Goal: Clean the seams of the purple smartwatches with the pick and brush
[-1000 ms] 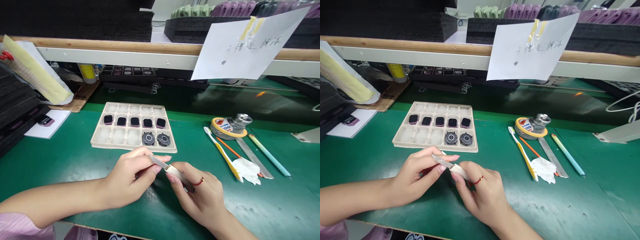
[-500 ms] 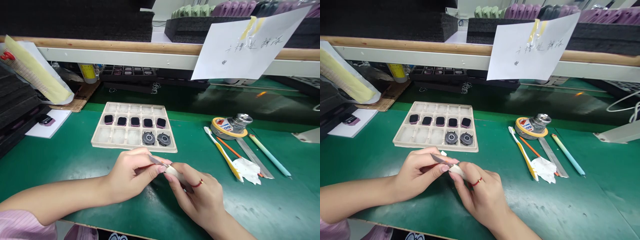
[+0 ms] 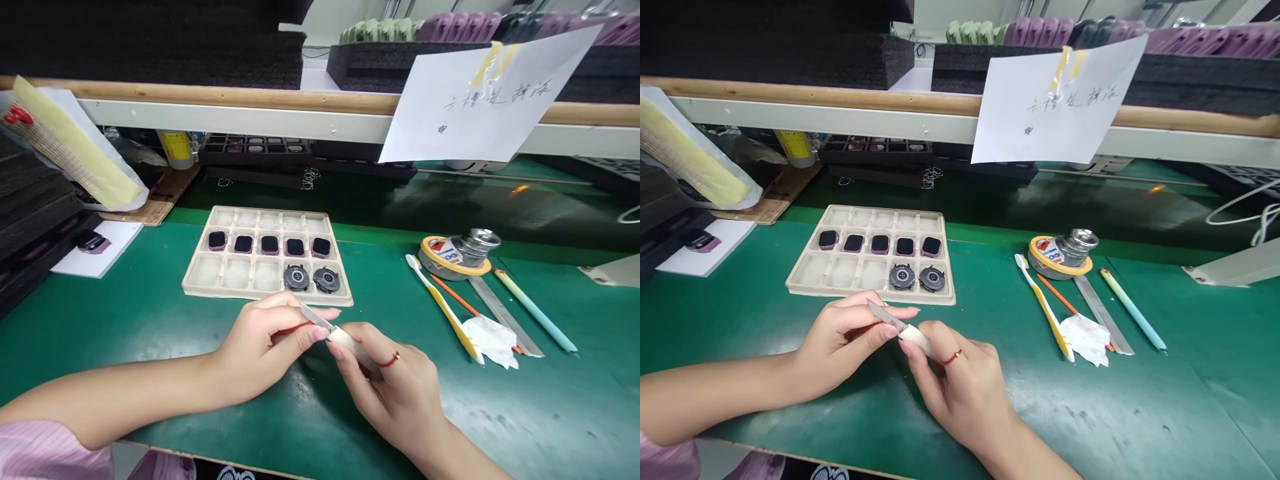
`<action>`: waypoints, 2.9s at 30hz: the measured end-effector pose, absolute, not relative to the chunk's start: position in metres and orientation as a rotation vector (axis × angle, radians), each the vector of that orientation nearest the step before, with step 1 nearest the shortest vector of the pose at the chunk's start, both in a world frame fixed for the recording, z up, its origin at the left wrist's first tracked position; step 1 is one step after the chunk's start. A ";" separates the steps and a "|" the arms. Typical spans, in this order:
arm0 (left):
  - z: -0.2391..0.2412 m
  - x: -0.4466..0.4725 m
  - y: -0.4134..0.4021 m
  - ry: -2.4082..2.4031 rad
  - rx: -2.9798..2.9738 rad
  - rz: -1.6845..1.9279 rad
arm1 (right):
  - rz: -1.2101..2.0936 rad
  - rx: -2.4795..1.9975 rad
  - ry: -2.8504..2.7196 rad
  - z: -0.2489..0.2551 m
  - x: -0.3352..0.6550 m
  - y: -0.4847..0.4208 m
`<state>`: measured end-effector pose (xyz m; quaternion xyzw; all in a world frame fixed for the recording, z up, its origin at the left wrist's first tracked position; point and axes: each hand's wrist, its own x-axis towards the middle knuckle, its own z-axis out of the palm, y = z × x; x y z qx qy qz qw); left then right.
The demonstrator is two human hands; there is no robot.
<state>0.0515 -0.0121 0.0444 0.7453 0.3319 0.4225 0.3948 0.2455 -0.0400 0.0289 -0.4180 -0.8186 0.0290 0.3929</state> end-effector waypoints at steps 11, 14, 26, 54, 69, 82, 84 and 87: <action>0.045 0.052 -0.014 0.836 1.904 1.064 | 0.104 -1.037 -2.090 0.030 0.245 -0.040; 0.045 0.052 -0.014 0.811 1.893 1.086 | 0.128 -1.033 -2.093 0.030 0.246 -0.040; 0.040 0.053 -0.013 0.790 1.864 1.102 | 0.063 -1.044 -2.080 0.030 0.244 -0.043; 0.043 0.057 -0.008 0.947 1.816 1.062 | 0.065 -1.176 -2.037 0.026 0.237 -0.044; 0.042 0.052 -0.011 0.903 1.785 1.024 | 0.327 -1.097 -1.953 0.030 0.248 -0.040; 0.045 0.053 -0.013 0.877 1.797 1.066 | 0.193 -1.128 -2.035 0.026 0.245 -0.039; 0.044 0.052 -0.013 0.884 1.782 1.053 | 0.197 -1.139 -2.036 0.026 0.245 -0.038; 0.042 0.052 -0.013 0.898 1.756 1.046 | 0.200 -1.135 -2.043 0.026 0.243 -0.038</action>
